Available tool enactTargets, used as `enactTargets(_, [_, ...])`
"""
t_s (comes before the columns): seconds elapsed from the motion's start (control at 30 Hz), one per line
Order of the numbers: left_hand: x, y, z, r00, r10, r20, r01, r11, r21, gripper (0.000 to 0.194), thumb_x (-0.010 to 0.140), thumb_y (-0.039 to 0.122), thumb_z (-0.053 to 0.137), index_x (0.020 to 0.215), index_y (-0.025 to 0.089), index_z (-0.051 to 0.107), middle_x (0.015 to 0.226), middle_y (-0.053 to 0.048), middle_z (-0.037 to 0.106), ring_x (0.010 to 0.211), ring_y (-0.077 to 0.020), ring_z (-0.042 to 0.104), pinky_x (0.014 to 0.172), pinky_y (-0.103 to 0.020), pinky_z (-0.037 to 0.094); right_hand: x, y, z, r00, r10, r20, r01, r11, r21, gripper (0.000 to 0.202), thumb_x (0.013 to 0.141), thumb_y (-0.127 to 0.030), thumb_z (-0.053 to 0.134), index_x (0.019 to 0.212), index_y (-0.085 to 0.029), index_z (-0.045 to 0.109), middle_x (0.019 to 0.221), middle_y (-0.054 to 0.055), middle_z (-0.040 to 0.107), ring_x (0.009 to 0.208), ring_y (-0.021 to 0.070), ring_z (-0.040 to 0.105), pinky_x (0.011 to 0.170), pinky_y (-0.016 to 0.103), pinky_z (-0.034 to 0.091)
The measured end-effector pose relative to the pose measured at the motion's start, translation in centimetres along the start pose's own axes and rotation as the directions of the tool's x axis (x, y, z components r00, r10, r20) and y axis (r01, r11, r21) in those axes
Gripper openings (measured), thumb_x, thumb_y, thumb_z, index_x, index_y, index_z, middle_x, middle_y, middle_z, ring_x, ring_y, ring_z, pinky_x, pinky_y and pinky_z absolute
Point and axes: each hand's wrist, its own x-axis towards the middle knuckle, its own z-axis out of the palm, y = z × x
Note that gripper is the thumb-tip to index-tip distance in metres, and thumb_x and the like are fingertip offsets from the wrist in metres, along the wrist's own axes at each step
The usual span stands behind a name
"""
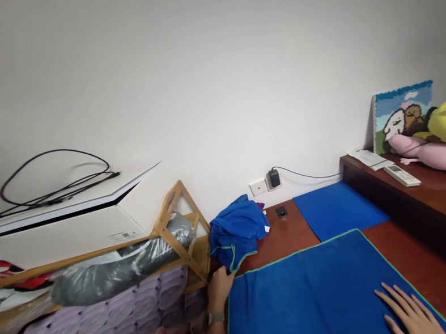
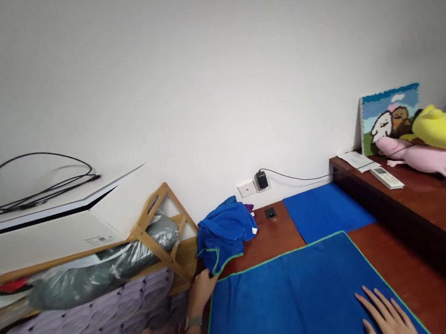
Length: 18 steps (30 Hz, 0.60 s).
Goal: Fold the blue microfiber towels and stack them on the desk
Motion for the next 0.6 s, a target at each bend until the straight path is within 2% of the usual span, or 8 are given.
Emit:
enactTargets(0.07, [-2.5, -1.6, -0.3, 0.999, -0.039, -0.028, 0.038, 0.999, -0.016, 0.021, 0.098, 0.036, 0.055, 0.099, 0.025, 0.074, 0.102, -0.010, 0.082, 0.099, -0.0289, 0.077, 0.081, -0.033, 0.054, 0.0, -0.2, -0.6, 0.999, -0.010, 0.050, 0.008, 0.999, 0.036, 0.063, 0.089, -0.059, 0.050, 0.150, -0.065, 0.038, 0.153, -0.012, 0.058, 0.140, 0.0359, 0.055, 0.113, 0.061, 0.051])
enactTargets(0.13, [-4.4, -2.2, -0.1, 0.996, -0.056, -0.075, 0.053, 0.998, -0.038, 0.025, 0.100, 0.036, 0.053, 0.115, 0.026, 0.070, 0.119, -0.010, 0.079, 0.111, -0.0267, 0.074, 0.087, -0.032, 0.054, -0.1, -0.4, -1.0, 0.998, -0.003, 0.070, -0.001, 0.999, 0.050, 0.064, 0.090, -0.058, 0.051, 0.152, -0.064, 0.037, 0.155, -0.010, 0.056, 0.144, 0.0365, 0.050, 0.118, 0.063, 0.045])
enactTargets(0.23, [-4.9, -0.7, 0.8, 0.989, 0.040, -0.139, -0.053, 0.994, -0.092, 0.043, 0.101, 0.041, 0.054, 0.141, 0.024, 0.057, 0.143, -0.011, 0.068, 0.130, -0.0235, 0.065, 0.103, -0.031, 0.052, -0.1, -0.6, -1.2, 0.997, -0.001, 0.081, -0.002, 0.999, 0.039, 0.063, 0.090, -0.056, 0.051, 0.152, -0.063, 0.038, 0.154, -0.008, 0.058, 0.145, 0.0367, 0.048, 0.119, 0.061, 0.043])
enactTargets(0.33, [-2.5, 2.4, 1.9, 0.981, 0.136, -0.141, -0.152, 0.983, -0.107, 0.053, 0.100, 0.037, 0.053, 0.150, 0.020, 0.049, 0.153, -0.014, 0.060, 0.138, -0.0235, 0.059, 0.110, -0.032, 0.049, -0.1, -0.8, -1.2, 0.995, 0.004, 0.098, -0.007, 1.000, 0.023, 0.061, 0.091, -0.056, 0.050, 0.151, -0.060, 0.043, 0.152, -0.006, 0.060, 0.145, 0.0376, 0.047, 0.119, 0.060, 0.043])
enactTargets(0.47, [2.3, 6.1, 2.6, 0.986, 0.083, -0.145, -0.096, 0.992, -0.081, 0.056, 0.096, 0.025, 0.053, 0.151, 0.014, 0.048, 0.153, -0.020, 0.057, 0.140, -0.0283, 0.057, 0.112, -0.039, 0.049, -0.1, -0.8, -1.1, 0.994, 0.011, 0.107, -0.012, 1.000, 0.010, 0.057, 0.092, -0.056, 0.048, 0.149, -0.058, 0.049, 0.155, -0.006, 0.058, 0.147, 0.0368, 0.047, 0.121, 0.059, 0.042])
enactTargets(0.53, [3.9, 6.8, 2.3, 0.987, 0.039, -0.158, -0.051, 0.996, -0.070, 0.058, 0.093, 0.021, 0.054, 0.150, 0.012, 0.048, 0.150, -0.023, 0.059, 0.137, -0.0319, 0.059, 0.111, -0.043, 0.049, -0.1, -0.7, -1.0, 0.992, 0.018, 0.126, -0.018, 1.000, -0.005, 0.056, 0.094, -0.057, 0.047, 0.149, -0.055, 0.051, 0.156, -0.006, 0.057, 0.147, 0.0356, 0.048, 0.121, 0.059, 0.041])
enactTargets(0.6, [4.2, 6.7, 1.6, 0.986, 0.017, -0.168, -0.027, 0.998, -0.063, 0.058, 0.090, 0.019, 0.057, 0.147, 0.013, 0.051, 0.144, -0.023, 0.063, 0.133, -0.0339, 0.062, 0.111, -0.045, 0.049, 0.0, -0.7, -1.1, 0.989, 0.021, 0.150, -0.017, 0.999, -0.029, 0.056, 0.095, -0.059, 0.045, 0.150, -0.049, 0.054, 0.158, -0.003, 0.056, 0.148, 0.0345, 0.048, 0.122, 0.060, 0.039])
